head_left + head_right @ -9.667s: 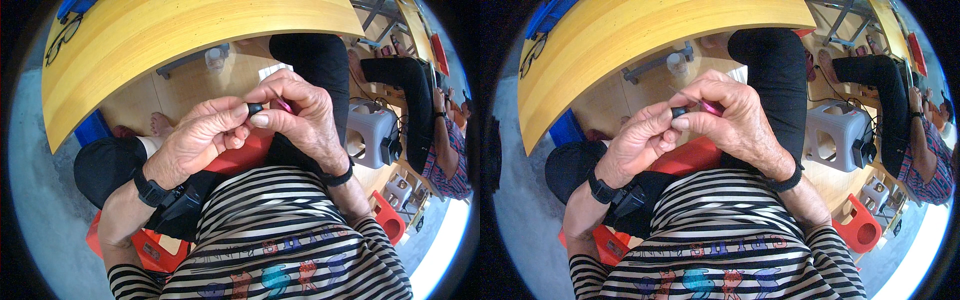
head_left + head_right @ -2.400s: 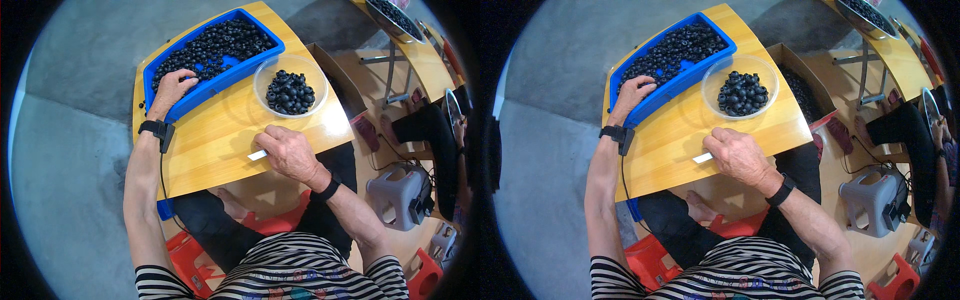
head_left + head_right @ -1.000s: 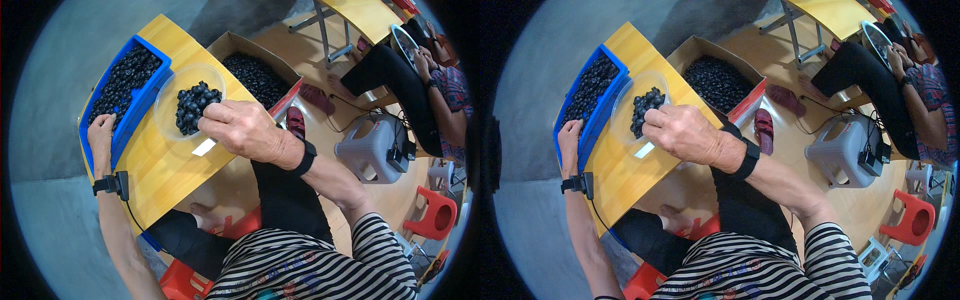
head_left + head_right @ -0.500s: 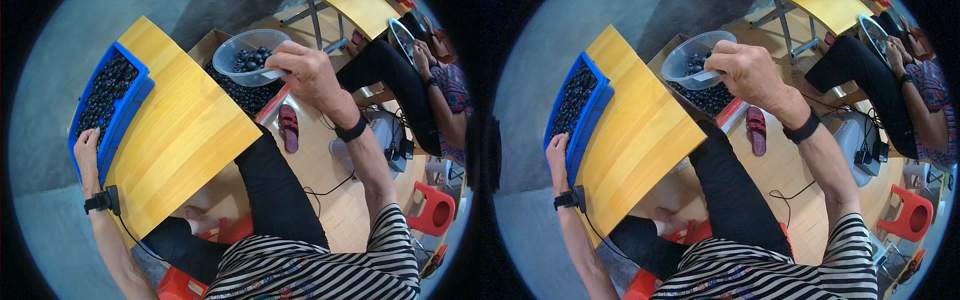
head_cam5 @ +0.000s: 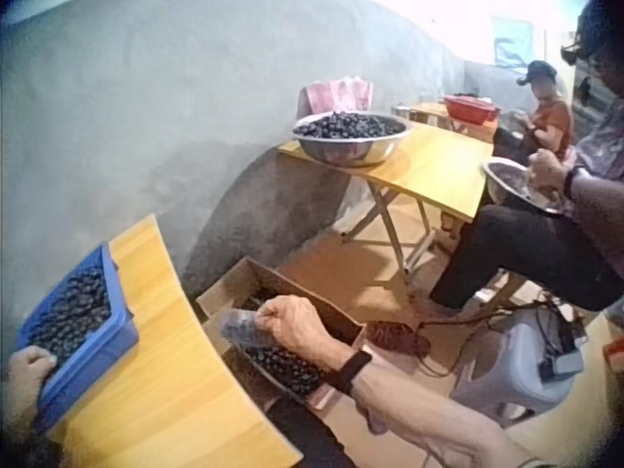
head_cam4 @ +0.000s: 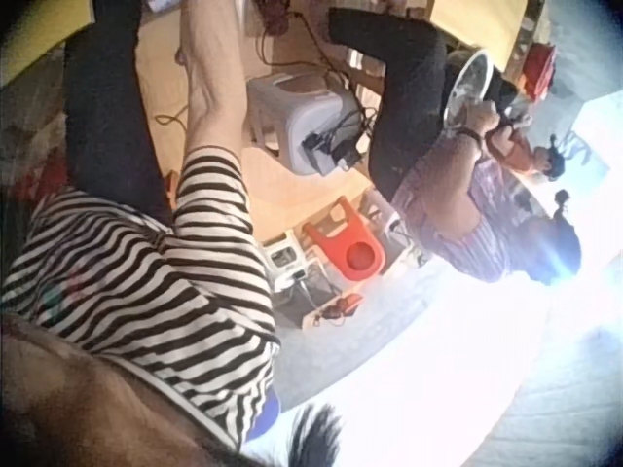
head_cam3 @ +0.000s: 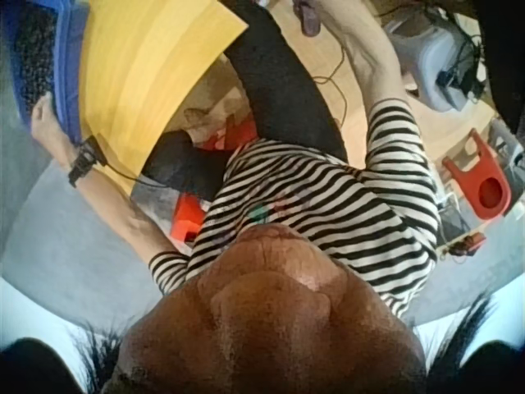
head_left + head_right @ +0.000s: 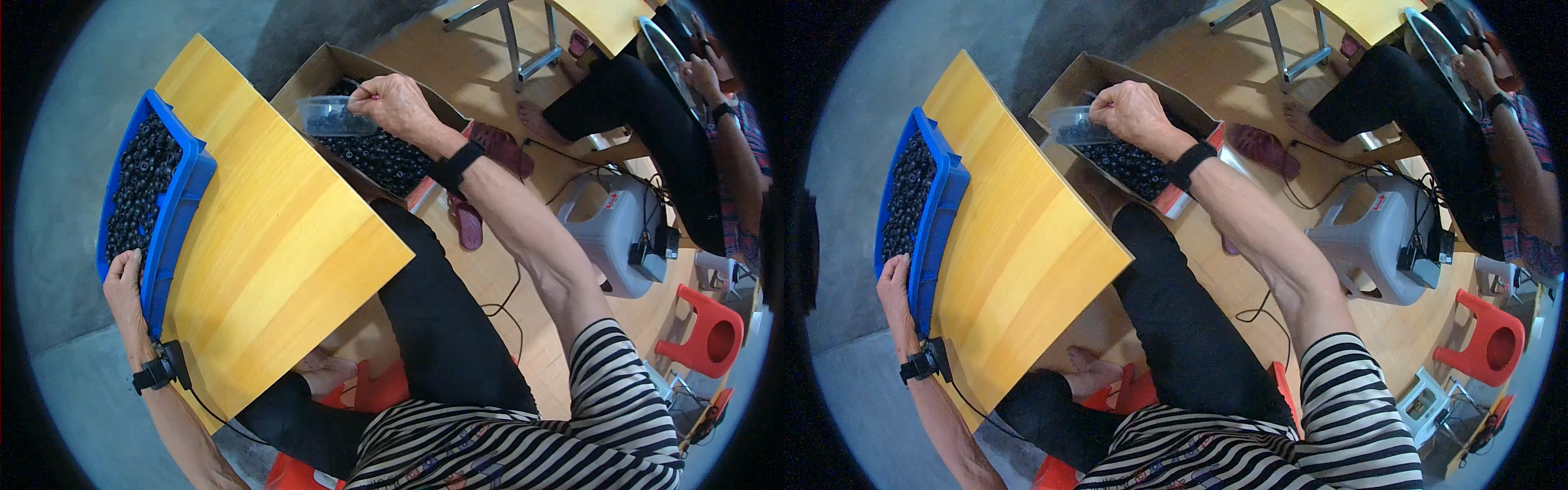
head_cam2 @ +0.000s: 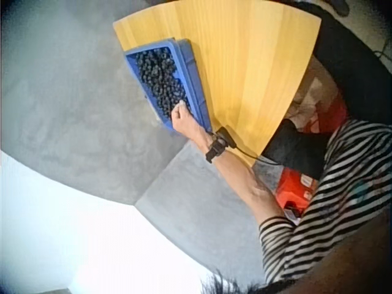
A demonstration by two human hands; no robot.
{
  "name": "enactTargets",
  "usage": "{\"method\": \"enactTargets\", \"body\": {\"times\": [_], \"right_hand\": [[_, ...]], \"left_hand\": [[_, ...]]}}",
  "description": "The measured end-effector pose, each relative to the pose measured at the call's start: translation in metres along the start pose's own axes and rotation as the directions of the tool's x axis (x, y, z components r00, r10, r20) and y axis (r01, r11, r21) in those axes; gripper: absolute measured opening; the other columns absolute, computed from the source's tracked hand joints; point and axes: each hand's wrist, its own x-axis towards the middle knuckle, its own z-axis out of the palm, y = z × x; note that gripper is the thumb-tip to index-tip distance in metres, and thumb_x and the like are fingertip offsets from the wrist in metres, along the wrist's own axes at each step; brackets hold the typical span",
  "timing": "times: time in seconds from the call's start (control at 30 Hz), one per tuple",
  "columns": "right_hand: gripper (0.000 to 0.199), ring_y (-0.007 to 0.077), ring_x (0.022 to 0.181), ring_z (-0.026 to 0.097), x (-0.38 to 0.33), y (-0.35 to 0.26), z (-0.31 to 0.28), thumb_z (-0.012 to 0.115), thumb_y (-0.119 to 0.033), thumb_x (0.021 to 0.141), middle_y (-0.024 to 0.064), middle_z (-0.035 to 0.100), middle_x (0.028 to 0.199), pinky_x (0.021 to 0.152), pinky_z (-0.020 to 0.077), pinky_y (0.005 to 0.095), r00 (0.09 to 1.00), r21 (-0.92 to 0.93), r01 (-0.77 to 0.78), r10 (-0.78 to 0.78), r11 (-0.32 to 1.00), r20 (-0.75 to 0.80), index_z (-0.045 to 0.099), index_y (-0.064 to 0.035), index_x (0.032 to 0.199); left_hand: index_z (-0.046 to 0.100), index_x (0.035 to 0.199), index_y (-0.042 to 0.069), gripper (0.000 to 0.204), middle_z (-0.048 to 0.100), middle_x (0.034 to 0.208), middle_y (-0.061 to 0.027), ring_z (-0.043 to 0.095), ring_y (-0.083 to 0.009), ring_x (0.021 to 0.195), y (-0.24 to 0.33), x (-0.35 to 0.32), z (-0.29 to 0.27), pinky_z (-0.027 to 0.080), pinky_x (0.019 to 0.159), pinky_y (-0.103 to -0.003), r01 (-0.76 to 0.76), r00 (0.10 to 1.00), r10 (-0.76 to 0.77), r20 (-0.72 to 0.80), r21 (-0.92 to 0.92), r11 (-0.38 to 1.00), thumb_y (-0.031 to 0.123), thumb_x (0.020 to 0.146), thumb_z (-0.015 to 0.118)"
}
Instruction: Trimming excess material from small black rubber spheres using a small blade.
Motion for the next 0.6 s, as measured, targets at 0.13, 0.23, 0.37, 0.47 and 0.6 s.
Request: {"method": "enactTargets", "body": {"times": [0.13, 0.23, 0.37, 0.47, 0.6], "right_hand": [[0.012, 0.0089, 0.057, 0.046, 0.012, 0.018, 0.026, 0.068, -0.014, 0.079, 0.0017, 0.059, 0.071, 0.05, 0.0382, 0.0262, 0.864, 0.447, -0.48, 0.496, 0.755, 0.089, 0.067, -0.0038, 0.085], [0.012, 0.0086, 0.054, 0.044, 0.008, 0.039, 0.025, 0.067, -0.014, 0.081, 0.0025, 0.06, 0.071, 0.046, 0.0351, 0.0247, 0.791, 0.666, -0.537, 0.584, 0.518, 0.182, 0.066, -0.0031, 0.084], [0.009, 0.0056, 0.051, 0.037, 0.0, 0.046, 0.018, 0.064, -0.012, 0.082, 0.0022, 0.057, 0.07, 0.041, 0.0285, 0.02, 0.719, 0.823, -0.531, 0.62, 0.201, 0.313, 0.064, -0.0031, 0.081], [0.015, 0.0024, 0.049, 0.031, -0.009, 0.042, -0.002, 0.059, -0.015, 0.088, 0.0008, 0.055, 0.077, 0.039, 0.0234, 0.0157, 0.724, 0.889, -0.457, 0.585, 0.012, 0.365, 0.057, -0.0027, 0.096], [0.011, 0.0016, 0.048, 0.028, -0.031, 0.015, -0.038, 0.055, -0.015, 0.091, -0.0005, 0.052, 0.078, 0.039, 0.0222, 0.015, 0.8, 0.927, -0.346, 0.472, -0.143, 0.371, 0.055, -0.0045, 0.094]], "left_hand": [[0.065, 0.083, 0.006, 0.016, 0.053, 0.066, 0.0062, 0.041, -0.0024, 0.055, -0.004, 0.0, 0.002, 0.032, 0.049, -0.018, 0.039, 0.999, -0.039, -0.003, -0.069, 0.997, 0.022, 0.085, 0.064], [0.065, 0.083, 0.007, 0.015, 0.052, 0.065, 0.0065, 0.041, -0.002, 0.054, -0.001, -0.001, 0.004, 0.031, 0.048, -0.018, -0.005, 1.0, 0.006, -0.031, 0.03, 1.0, 0.022, 0.085, 0.064], [0.065, 0.082, 0.007, 0.015, 0.051, 0.064, 0.0066, 0.04, -0.0022, 0.054, -0.001, -0.002, 0.002, 0.031, 0.047, -0.018, 0.033, 0.998, -0.034, -0.054, -0.026, 0.999, 0.022, 0.085, 0.064], [0.065, 0.082, 0.008, 0.013, 0.051, 0.063, 0.0062, 0.041, -0.0022, 0.053, -0.002, -0.001, 0.0, 0.031, 0.046, -0.018, 0.033, 0.997, -0.037, -0.061, -0.068, 0.997, 0.021, 0.085, 0.065], [0.065, 0.082, 0.009, 0.012, 0.052, 0.061, 0.005, 0.042, -0.0021, 0.048, -0.006, 0.002, 0.001, 0.03, 0.041, -0.017, -0.038, 0.993, 0.015, -0.116, -0.196, 0.98, 0.021, 0.084, 0.066]]}}
